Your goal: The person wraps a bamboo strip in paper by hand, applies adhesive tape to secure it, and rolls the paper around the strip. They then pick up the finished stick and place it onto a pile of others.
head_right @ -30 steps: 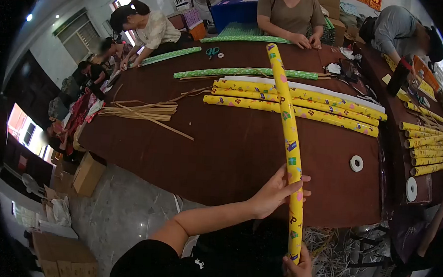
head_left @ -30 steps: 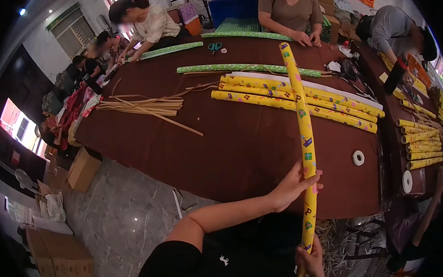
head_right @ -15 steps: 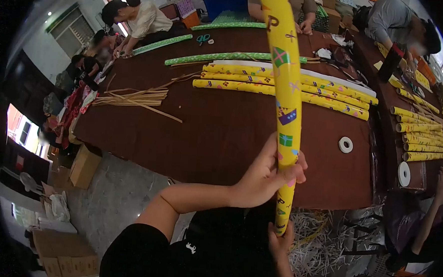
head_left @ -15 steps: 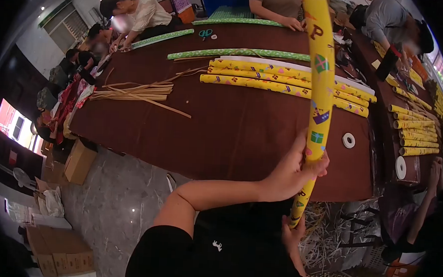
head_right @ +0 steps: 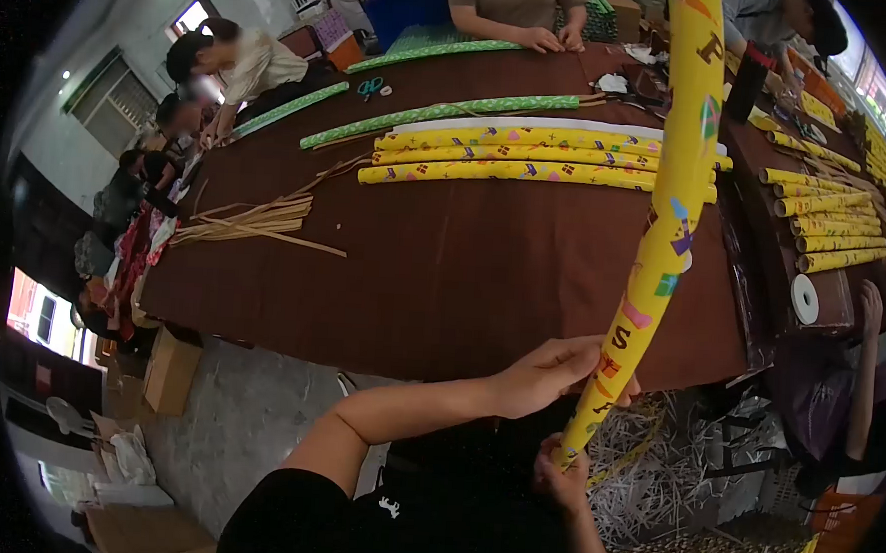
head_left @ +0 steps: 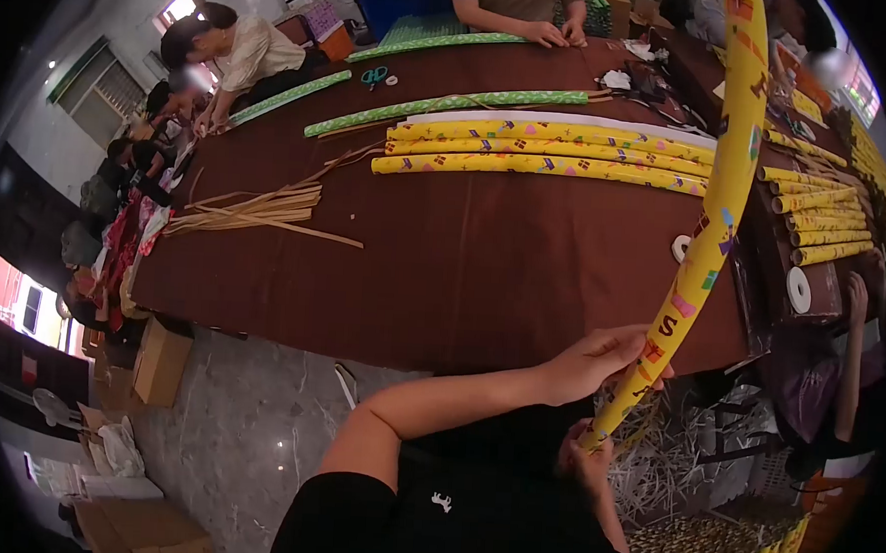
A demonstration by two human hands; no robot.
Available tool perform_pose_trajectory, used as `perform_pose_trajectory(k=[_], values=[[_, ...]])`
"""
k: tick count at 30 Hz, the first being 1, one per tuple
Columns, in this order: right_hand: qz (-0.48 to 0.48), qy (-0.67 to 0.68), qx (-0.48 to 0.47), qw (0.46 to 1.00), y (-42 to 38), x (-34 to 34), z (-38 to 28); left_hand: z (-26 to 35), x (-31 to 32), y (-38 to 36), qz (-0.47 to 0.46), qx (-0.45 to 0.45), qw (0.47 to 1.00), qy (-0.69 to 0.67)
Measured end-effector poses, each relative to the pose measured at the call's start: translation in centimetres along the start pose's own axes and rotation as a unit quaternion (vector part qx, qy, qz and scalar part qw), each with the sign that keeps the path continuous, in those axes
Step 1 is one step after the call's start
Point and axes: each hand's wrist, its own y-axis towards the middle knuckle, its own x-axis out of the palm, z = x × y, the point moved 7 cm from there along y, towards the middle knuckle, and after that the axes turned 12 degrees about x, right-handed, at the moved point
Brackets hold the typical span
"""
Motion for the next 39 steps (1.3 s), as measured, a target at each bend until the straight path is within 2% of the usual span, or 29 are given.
perform_pose_trajectory(k=[1,2,4,5,6,8,9,12,16,18,19,21,25,32,35,39], values=[[-0.073,0.019,0.037,0.996,0.1,1.0,-0.3,0.7,-0.2,0.0,0.012,0.001,1.0,0.018],[-0.068,0.02,0.033,0.997,0.5,0.8,-1.0,1.7,-0.6,-0.1,0.025,0.004,0.999,0.037],[-0.221,0.014,0.066,0.973,0.7,2.7,-1.6,2.9,-1.9,-0.5,0.045,0.025,0.997,0.054],[-0.265,0.035,0.069,0.961,1.0,3.2,-1.7,3.1,-2.8,-0.8,0.047,0.047,0.996,0.058],[-0.259,0.036,0.066,0.963,1.3,3.3,-2.1,3.4,-3.5,-1.3,0.077,0.047,0.994,0.065],[-0.343,0.112,0.174,0.916,1.0,4.6,-1.7,4.2,-4.4,-2.3,0.145,0.082,0.984,0.069],[-0.339,0.114,0.172,0.918,1.2,4.6,-2.1,4.7,-4.9,-2.8,0.158,0.112,0.977,0.089],[-0.394,0.113,0.249,0.878,0.6,5.6,-1.9,5.0,-6.4,-5.1,0.234,0.126,0.961,0.077],[-0.422,0.106,0.28,0.856,0.5,5.5,-1.0,5.9,-7.3,-7.5,0.232,0.112,0.962,0.092],[-0.45,0.093,0.32,0.829,0.0,4.9,0.2,5.6,-7.3,-8.3,0.231,0.105,0.963,0.093],[-0.447,0.093,0.319,0.831,-0.1,4.7,0.2,5.4,-7.0,-8.4,0.229,0.105,0.964,0.091],[-0.435,0.076,0.338,0.831,-0.4,4.5,0.5,5.5,-7.2,-9.1,0.299,0.114,0.938,0.137],[-0.435,0.073,0.341,0.83,-0.6,4.5,0.5,5.3,-6.8,-9.8,0.303,0.132,0.938,0.101],[-0.453,0.061,0.32,0.83,0.1,5.9,1.0,6.4,-7.0,-10.3,0.314,0.135,0.929,0.141],[-0.457,0.056,0.323,0.827,0.4,6.2,1.2,6.8,-7.3,-10.9,0.31,0.165,0.927,0.131],[-0.456,0.037,0.329,0.826,0.6,6.4,1.3,6.8,-7.9,-11.8,0.35,0.168,0.911,0.137]])
